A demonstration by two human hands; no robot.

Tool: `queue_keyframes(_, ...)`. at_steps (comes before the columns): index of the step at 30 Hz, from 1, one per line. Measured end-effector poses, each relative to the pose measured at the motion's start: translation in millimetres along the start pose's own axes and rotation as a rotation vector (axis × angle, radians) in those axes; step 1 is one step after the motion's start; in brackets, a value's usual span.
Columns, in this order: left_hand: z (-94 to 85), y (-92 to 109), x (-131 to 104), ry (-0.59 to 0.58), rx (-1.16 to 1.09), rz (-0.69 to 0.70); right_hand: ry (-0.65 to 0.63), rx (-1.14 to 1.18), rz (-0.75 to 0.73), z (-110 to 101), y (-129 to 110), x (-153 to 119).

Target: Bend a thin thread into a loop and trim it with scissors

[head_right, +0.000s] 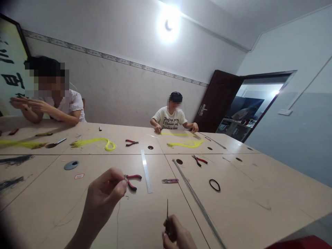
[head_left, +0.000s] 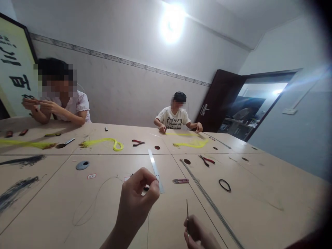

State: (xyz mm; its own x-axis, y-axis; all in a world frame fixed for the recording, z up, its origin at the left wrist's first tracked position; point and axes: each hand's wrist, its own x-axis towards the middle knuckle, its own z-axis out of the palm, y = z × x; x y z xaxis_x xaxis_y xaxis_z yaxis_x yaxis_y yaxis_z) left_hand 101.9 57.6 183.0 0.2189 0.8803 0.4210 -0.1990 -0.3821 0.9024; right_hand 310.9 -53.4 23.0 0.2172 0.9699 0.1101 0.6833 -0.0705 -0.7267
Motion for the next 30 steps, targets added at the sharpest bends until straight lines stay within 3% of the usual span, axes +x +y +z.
queue_keyframes(7, 8.4, -8, -1, -0.059, -0.001, -0.036, 0.308, 0.436, -0.389, -29, -108, 35)
queue_keyframes(11, 11.5, -11, -2, -0.085, -0.001, -0.055, 0.367, 0.496, -0.498, -41, -145, 52)
queue_keyframes(16, 12.8, -11, -2, -0.117, 0.003, -0.07, 0.326, 0.472, -0.564, -40, -160, 60)
queue_keyframes(30, 11.0, -11, -4, -0.246, 0.098, -0.08, 0.352, 0.214, -0.723, -46, -160, 56)
